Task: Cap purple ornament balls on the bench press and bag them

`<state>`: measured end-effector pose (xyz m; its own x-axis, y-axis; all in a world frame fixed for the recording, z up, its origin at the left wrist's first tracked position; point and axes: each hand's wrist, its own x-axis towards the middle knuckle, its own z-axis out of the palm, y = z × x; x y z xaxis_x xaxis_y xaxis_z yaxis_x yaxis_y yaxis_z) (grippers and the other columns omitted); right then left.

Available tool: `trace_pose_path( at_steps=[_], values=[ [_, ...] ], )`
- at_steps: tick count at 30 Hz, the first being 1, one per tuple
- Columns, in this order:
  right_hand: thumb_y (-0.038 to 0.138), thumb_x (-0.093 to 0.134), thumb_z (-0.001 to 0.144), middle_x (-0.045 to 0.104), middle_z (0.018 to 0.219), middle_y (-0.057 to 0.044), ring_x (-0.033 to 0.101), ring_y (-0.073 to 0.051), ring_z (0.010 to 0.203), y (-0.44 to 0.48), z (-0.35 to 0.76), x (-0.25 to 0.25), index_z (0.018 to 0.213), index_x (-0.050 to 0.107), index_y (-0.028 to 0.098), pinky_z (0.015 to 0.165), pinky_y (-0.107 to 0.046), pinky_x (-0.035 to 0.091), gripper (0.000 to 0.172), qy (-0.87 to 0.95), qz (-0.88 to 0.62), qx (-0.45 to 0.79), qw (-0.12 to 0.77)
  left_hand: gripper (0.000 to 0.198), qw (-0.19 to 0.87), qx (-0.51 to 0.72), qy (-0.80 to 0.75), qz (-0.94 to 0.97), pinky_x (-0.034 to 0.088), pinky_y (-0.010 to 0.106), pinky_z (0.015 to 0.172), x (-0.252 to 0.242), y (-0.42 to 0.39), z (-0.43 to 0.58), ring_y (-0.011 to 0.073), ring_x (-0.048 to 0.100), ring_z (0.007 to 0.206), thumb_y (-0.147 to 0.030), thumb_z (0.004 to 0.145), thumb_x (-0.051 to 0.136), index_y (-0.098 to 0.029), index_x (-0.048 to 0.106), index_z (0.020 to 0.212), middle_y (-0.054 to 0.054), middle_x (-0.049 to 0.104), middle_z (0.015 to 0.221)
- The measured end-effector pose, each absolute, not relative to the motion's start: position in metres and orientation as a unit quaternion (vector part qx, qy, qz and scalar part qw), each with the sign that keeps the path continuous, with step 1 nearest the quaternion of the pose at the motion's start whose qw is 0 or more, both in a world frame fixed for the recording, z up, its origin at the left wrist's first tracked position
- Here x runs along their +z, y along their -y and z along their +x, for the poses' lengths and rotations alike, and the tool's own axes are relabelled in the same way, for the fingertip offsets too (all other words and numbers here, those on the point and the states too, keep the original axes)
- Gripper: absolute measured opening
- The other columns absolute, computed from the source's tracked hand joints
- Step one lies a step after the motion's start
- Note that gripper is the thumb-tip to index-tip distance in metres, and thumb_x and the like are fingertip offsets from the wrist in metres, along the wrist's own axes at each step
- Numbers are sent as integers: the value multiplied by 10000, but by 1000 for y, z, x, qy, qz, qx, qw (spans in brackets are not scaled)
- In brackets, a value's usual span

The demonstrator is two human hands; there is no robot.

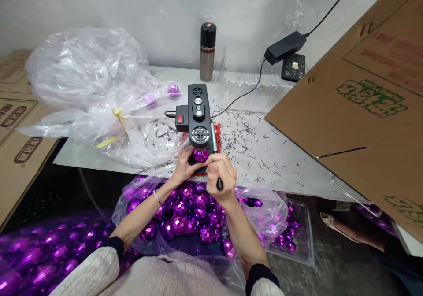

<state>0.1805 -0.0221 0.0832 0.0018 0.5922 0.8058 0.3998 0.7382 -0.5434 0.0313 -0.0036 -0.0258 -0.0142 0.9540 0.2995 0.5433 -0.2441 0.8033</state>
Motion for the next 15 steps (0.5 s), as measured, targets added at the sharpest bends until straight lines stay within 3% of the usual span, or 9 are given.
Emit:
trace_pose_path(
  at_steps=[15],
  values=[
    [269, 421, 1014, 595, 743, -3, 582, -140, 630, 18, 179, 46, 777, 550, 229, 562, -314, 495, 273, 686, -323, 78, 648, 662, 246, 435, -570, 652, 444, 483, 1088, -26, 5, 33, 313, 612, 1241, -516, 770, 831, -223, 611, 1320, 126, 677, 1290]
  ],
)
